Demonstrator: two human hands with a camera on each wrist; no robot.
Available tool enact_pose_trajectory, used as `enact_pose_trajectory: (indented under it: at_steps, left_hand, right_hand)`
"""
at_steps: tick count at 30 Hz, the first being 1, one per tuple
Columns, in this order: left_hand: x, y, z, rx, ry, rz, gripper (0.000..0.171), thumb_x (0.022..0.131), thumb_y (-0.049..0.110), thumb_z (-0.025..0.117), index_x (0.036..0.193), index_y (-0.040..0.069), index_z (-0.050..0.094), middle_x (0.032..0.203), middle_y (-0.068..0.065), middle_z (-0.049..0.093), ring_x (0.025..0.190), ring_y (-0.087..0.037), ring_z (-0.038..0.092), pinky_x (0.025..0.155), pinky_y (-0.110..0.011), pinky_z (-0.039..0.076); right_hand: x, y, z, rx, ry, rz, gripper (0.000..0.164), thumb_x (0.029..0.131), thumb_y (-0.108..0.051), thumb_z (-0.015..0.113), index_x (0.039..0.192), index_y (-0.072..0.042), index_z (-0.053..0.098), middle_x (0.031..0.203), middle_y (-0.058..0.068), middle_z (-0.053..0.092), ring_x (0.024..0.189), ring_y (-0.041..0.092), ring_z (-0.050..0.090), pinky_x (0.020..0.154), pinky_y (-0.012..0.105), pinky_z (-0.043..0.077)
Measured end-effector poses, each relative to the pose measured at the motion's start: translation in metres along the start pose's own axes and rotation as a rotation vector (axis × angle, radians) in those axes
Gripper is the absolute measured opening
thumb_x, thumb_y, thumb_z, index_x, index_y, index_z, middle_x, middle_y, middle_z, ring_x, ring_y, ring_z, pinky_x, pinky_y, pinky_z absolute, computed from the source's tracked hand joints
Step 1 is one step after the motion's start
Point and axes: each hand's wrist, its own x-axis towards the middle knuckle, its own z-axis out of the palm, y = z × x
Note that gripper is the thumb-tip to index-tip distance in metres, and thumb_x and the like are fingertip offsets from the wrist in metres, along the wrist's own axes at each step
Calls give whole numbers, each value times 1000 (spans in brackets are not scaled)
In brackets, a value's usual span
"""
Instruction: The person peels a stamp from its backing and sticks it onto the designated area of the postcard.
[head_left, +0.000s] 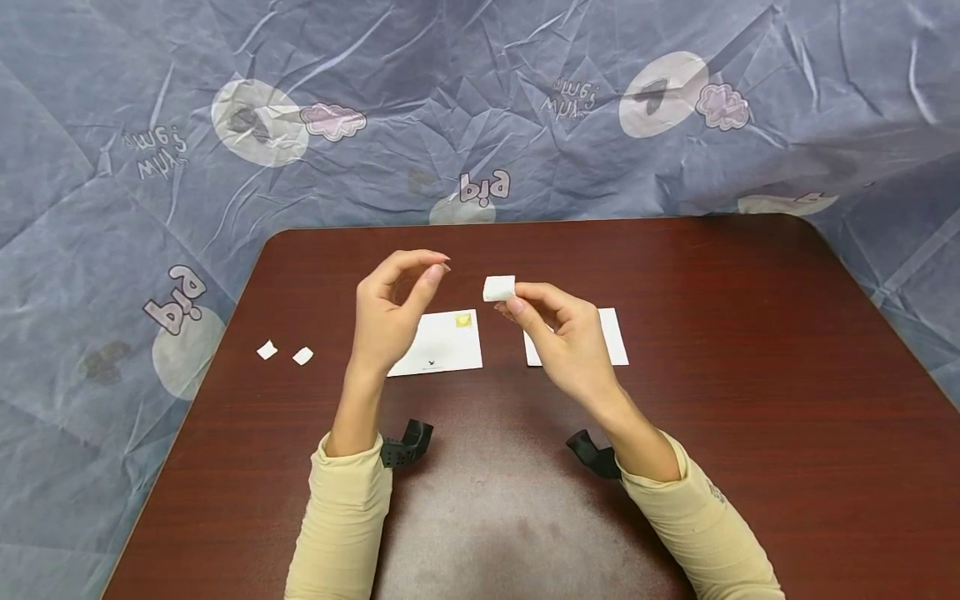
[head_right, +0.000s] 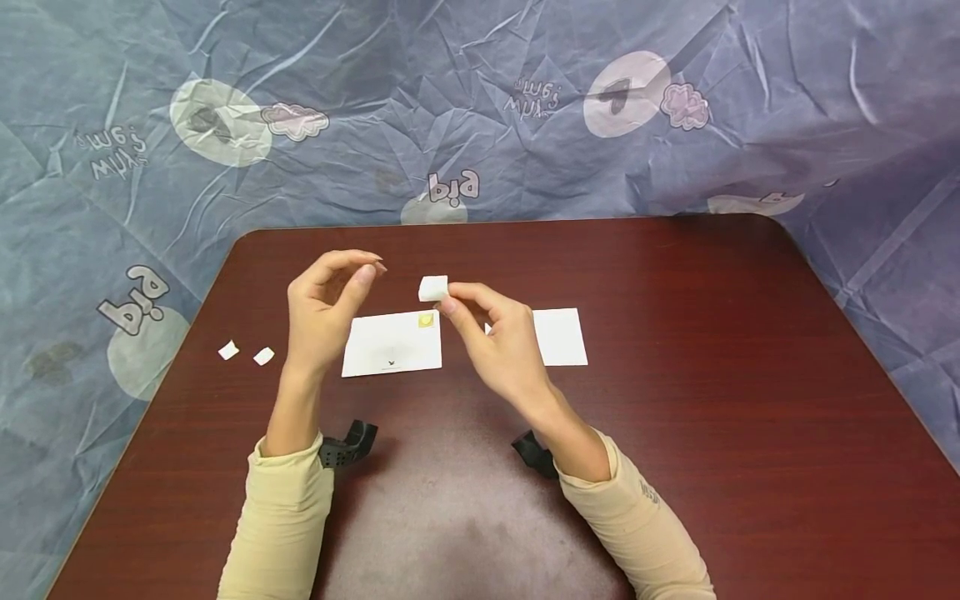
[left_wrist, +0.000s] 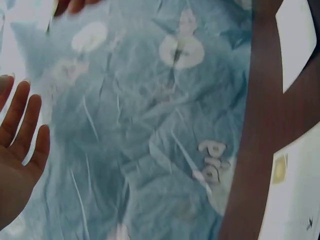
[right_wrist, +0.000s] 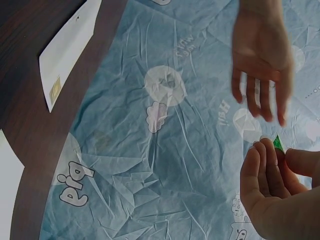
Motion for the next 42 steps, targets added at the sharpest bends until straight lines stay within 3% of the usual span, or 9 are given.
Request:
enact_pose_trajectory:
  at_steps: [4, 7, 13, 21, 25, 32, 42]
  left_hand:
    - [-2, 10, 17, 127, -66, 105, 9, 87, -1, 66, 94, -3, 71, 88, -10, 68, 85, -16, 62, 77, -32, 48]
    - [-4, 13, 25, 216, -92, 146, 9, 85, 1, 70, 93, 0, 73, 86, -7, 68, 84, -16, 61, 76, -31, 48]
    - [-8, 13, 32, 337, -69, 179, 7, 82, 4, 73, 89, 5, 75, 81, -3, 66, 80, -17, 57, 71, -29, 45]
    - [-9, 12, 34, 373, -74, 183, 8, 82, 6, 75, 89, 5, 76, 79, -4, 64, 78, -18, 56, 68, -30, 45]
    - [-10, 12, 36, 362, -73, 165, 9, 84, 6, 72, 92, 4, 76, 80, -3, 65, 79, -17, 57, 68, -29, 46]
    - [-12, 12, 41, 288, -108, 80, 17, 89, 7, 67, 103, 2, 74, 84, -5, 67, 81, -15, 60, 70, -29, 49]
    - [-15, 14, 49, 135, -89, -86, 21, 92, 9, 64, 109, 2, 71, 84, -5, 66, 81, -13, 62, 72, -30, 49]
  right_hand:
    - [0, 0, 0, -5, 1, -2, 16, 89, 10, 59, 104, 13, 65, 92, 22, 68, 85, 14, 67, 80, 33, 53]
    - [0, 1, -1, -11, -3, -10, 18, 89, 10, 59, 106, 12, 65, 93, 23, 68, 86, 15, 67, 80, 33, 53]
    - [0, 0, -1, -26, -5, -16, 21, 89, 9, 59, 109, 12, 64, 97, 22, 68, 88, 20, 68, 79, 33, 53]
    - [0, 0, -2, -19, -7, -18, 24, 90, 7, 59, 114, 10, 64, 97, 17, 70, 90, 34, 66, 82, 34, 52]
    - [0, 0, -2, -25, -7, -27, 26, 90, 7, 59, 116, 9, 63, 101, 16, 69, 91, 33, 66, 83, 34, 52]
    - [0, 0, -3, -101, 14, -47, 31, 89, 6, 61, 121, 8, 60, 100, 15, 70, 90, 16, 67, 78, 29, 52]
    - [0, 2, -4, -246, 53, -154, 37, 89, 1, 64, 126, 2, 59, 101, 11, 70, 87, 19, 67, 81, 31, 52]
